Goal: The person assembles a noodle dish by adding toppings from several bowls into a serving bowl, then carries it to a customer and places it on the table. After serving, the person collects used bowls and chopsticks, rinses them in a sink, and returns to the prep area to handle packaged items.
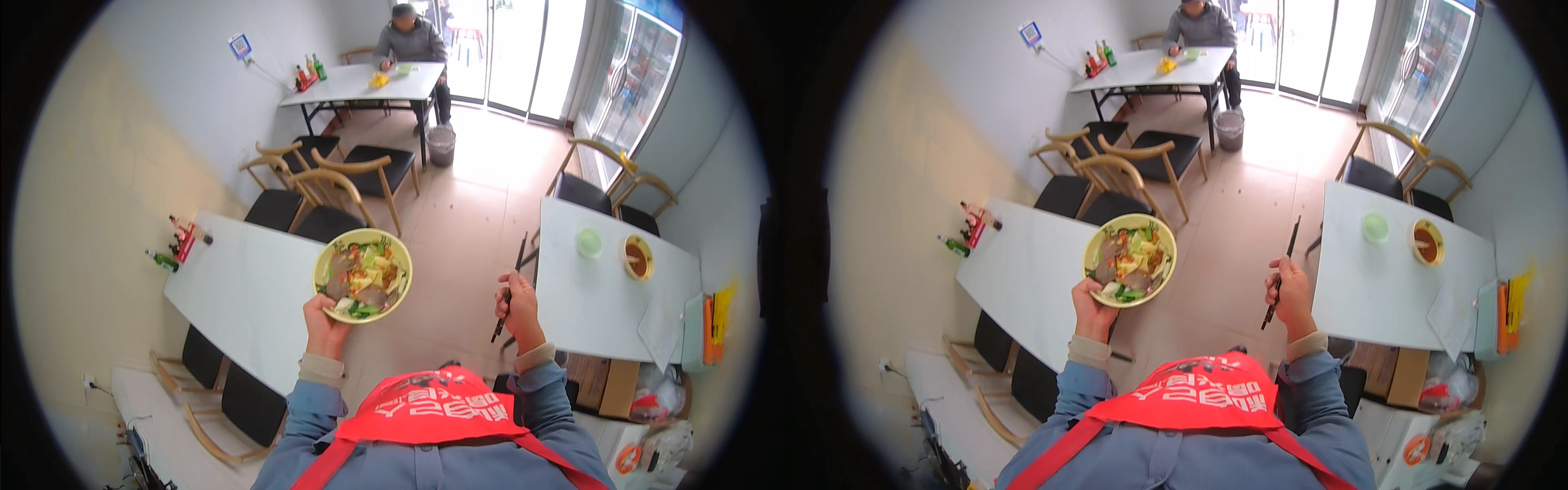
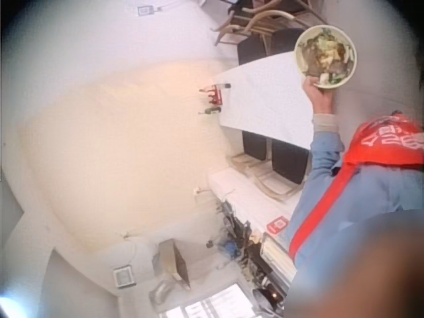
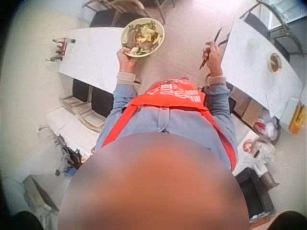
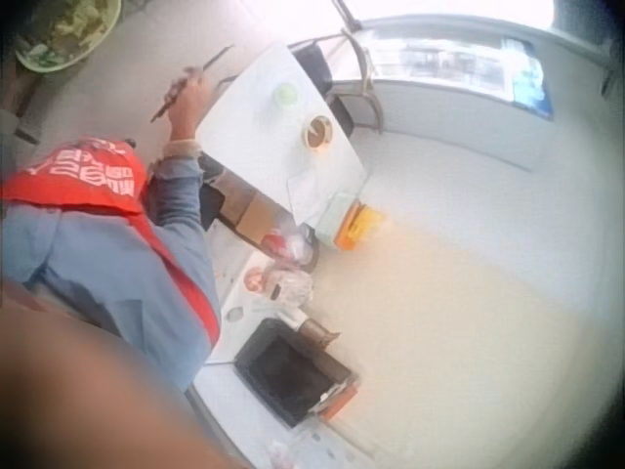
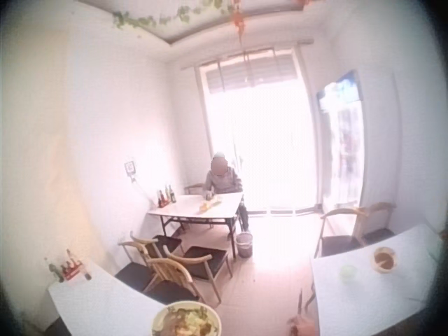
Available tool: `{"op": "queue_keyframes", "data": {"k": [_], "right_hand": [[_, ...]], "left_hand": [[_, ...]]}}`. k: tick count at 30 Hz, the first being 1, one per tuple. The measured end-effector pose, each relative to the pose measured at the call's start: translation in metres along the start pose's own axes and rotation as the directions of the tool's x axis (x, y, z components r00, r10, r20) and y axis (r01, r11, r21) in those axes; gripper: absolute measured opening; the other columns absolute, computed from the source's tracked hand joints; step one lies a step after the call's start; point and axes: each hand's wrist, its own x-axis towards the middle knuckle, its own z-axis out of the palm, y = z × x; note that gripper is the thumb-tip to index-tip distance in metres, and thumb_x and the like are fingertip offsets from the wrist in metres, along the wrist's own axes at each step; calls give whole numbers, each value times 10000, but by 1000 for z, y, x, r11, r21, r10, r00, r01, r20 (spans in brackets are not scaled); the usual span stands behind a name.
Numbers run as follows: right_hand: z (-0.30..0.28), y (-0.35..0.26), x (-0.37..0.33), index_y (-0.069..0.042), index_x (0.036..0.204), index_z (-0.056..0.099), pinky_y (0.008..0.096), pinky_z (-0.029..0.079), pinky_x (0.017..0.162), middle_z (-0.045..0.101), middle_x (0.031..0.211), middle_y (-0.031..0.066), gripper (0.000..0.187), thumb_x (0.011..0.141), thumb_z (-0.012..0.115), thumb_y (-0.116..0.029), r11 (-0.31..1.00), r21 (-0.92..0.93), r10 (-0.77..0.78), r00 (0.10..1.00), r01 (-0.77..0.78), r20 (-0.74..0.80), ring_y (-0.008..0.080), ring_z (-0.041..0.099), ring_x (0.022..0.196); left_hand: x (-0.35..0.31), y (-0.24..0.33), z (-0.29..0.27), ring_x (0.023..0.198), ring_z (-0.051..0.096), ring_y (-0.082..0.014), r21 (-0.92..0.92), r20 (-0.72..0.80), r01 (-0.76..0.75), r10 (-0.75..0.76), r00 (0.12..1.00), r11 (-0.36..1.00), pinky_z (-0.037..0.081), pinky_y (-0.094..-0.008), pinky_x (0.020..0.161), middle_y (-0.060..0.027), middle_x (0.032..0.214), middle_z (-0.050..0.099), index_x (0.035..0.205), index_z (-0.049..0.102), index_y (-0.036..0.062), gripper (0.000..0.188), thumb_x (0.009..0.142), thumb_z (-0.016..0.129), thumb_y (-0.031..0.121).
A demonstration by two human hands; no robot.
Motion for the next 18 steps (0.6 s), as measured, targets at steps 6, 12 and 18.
{"op": "queue_keyframes", "data": {"k": [6, 12, 18], "right_hand": [[49, -69, 136, 16, 1017, 546, 279, 382, 462, 581, 759, 97, 93, 963, 545, -59, 963, -201, 199, 975, -178, 95, 125, 457, 533], [89, -108, 276, -12, 1038, 553, 289, 416, 467, 600, 777, 104, 136, 1032, 485, -129, 958, -234, 200, 970, -164, 139, 126, 486, 538], [121, -153, 441, -21, 1053, 541, 270, 389, 461, 602, 781, 95, 86, 984, 509, -60, 920, -293, 290, 955, -260, 65, 108, 476, 534]], "left_hand": [[133, 10, 33, 1201, 565, -406, -65, -121, -43, 35, 992, 997, 467, -546, 1064, -211, 1292, 575, 1309, 500, -39, 688, 628, 479, 58], [312, 10, 30, 1216, 560, -400, -110, -116, -11, -2, 993, 994, 442, -547, 1088, -199, 1285, 587, 1298, 523, -25, 700, 603, 484, 48], [534, 20, 41, 1166, 588, -396, -141, -130, 3, -22, 991, 990, 466, -513, 1071, -190, 1214, 614, 1212, 551, -42, 619, 598, 489, 21]]}}
